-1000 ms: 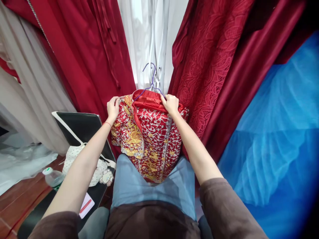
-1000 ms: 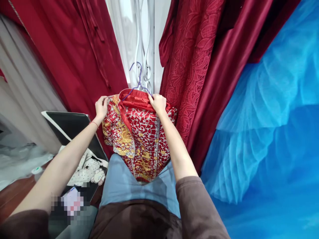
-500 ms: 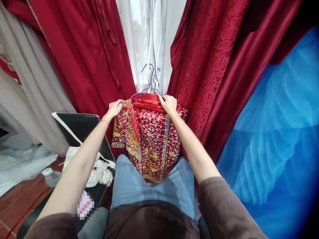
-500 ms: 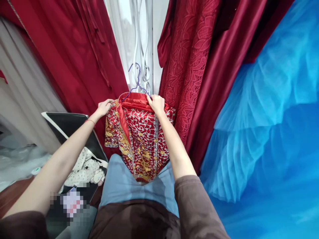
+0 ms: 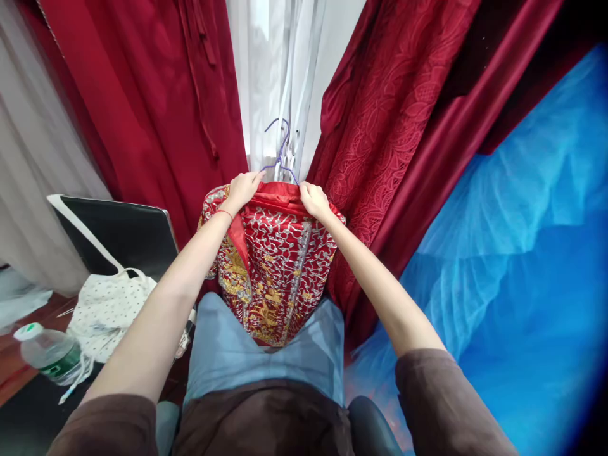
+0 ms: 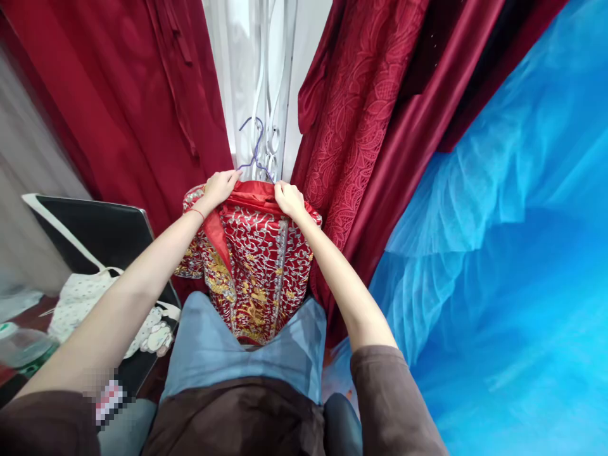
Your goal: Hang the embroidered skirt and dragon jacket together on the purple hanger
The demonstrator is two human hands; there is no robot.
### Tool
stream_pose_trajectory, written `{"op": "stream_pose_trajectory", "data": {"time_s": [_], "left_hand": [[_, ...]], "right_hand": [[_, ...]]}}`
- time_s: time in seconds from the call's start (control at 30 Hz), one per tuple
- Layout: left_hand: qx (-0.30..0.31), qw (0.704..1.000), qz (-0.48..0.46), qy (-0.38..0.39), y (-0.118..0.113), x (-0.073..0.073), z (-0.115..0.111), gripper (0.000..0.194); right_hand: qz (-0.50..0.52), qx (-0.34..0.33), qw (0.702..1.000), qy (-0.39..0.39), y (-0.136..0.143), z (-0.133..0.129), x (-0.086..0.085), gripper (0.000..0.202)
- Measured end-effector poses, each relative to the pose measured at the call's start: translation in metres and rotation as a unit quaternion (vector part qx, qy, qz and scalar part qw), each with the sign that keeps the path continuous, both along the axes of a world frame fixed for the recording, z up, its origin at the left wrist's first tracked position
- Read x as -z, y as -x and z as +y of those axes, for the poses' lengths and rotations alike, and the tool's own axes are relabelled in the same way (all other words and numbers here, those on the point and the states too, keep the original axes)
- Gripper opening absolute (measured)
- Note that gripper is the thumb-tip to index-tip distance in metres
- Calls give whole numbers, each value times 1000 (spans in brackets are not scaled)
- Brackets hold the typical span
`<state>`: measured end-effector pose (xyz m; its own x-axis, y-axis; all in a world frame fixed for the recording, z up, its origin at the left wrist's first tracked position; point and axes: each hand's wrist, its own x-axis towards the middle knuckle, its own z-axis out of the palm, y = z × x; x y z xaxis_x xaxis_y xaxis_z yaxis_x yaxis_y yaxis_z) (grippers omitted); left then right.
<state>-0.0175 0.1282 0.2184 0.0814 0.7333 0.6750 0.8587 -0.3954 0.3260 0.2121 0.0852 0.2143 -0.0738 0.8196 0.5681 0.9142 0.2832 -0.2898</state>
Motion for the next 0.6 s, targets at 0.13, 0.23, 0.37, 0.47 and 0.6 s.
{"op": "stream_pose_trajectory", "data": {"time_s": [0.13,0.23,0.37,0.47,0.6], "left_hand": [[-31,999,41,-15,1,0,-4,51],[-36,998,54,-12,3,-2,-5,51],[-26,999,47,0,3,-1,-4,50],[-9,1000,17,-3,0,3,-3,47],[0,1000,7,-11,-2,4,-9,46]], "right_hand": [[35,-49,998,19,-8,13,-14,33],[100,-27,994,21,-25,25,-31,31],[239,-45,968,59,-61,24,-56,30],[233,-90,961,117,-73,8,-61,32],[162,-120,974,107,-55,-4,-52,31]]}}
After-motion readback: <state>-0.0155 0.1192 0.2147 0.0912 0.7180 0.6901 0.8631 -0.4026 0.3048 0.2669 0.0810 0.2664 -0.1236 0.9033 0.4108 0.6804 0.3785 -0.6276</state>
